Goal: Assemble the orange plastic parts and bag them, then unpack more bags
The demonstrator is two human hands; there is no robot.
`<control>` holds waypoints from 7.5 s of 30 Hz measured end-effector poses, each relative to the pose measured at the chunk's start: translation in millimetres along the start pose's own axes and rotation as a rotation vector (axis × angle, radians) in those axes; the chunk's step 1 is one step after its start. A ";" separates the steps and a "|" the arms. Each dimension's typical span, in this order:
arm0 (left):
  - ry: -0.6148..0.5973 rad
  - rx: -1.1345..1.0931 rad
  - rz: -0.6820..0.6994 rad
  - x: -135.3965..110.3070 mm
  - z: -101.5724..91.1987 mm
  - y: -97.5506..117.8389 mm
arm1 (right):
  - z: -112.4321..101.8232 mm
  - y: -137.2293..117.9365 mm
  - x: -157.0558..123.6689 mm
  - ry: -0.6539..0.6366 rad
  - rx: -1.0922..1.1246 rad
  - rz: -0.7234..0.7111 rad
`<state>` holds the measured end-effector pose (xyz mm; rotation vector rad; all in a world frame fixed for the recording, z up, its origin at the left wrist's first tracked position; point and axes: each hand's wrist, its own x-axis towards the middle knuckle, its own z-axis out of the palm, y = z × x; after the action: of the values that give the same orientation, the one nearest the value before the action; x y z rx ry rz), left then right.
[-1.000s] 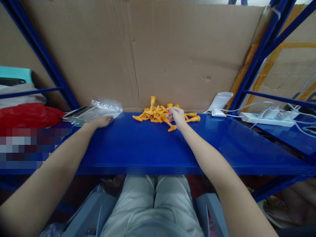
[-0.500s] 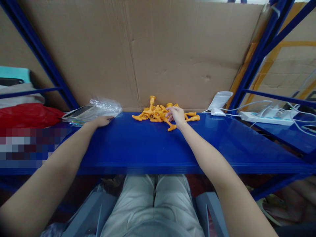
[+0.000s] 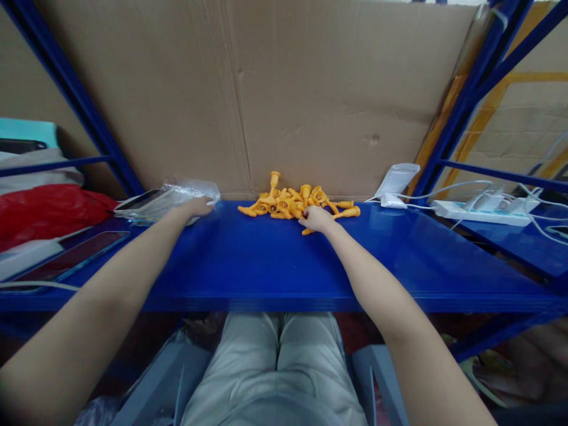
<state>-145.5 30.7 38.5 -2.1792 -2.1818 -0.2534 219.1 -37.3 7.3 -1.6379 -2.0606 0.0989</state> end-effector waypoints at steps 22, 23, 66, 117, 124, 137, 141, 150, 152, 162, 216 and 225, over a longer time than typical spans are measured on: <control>0.373 -0.278 0.855 -77.2 43.4 167.2 | -10.0 -33.8 -8.2 -0.016 0.978 0.376; 0.376 -0.284 0.847 -76.5 43.1 168.0 | -11.1 -35.6 -9.1 -0.034 1.019 0.386; 0.315 -1.336 0.293 -58.9 16.6 159.1 | -16.6 -40.0 -8.7 0.142 1.174 0.191; 0.620 -0.551 0.569 -62.6 15.8 137.6 | -28.3 -36.1 -10.6 0.086 1.095 -0.031; 0.577 -0.542 0.524 -60.9 17.2 136.2 | -32.1 -35.0 -12.9 0.152 0.911 -0.176; 0.540 -0.492 0.500 -67.7 18.3 142.8 | -23.7 0.3 1.9 0.258 0.084 -0.405; 0.520 -0.472 0.436 -74.2 15.4 146.7 | -25.3 -1.8 -0.3 0.326 0.010 -0.425; 0.504 -0.477 0.462 -76.0 15.2 146.4 | -21.5 -6.1 -3.4 0.369 -0.108 -0.383; 0.496 -0.475 0.486 -75.7 16.2 147.2 | -20.0 -7.6 -4.4 0.353 -0.128 -0.397; 0.495 -0.428 0.489 -77.4 17.9 151.5 | -19.4 -12.6 -5.3 0.329 -0.144 -0.426; 0.496 -0.452 0.564 -78.2 19.0 153.1 | -13.9 -20.0 -6.7 0.171 -0.234 -0.355; 0.489 -0.437 0.588 -79.8 18.0 153.3 | -13.9 -17.2 -3.0 0.160 -0.276 -0.392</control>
<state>9.3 -46.3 21.4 -2.4877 -1.2524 -1.1570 210.1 -48.2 24.5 -1.3025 -2.2999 -0.4534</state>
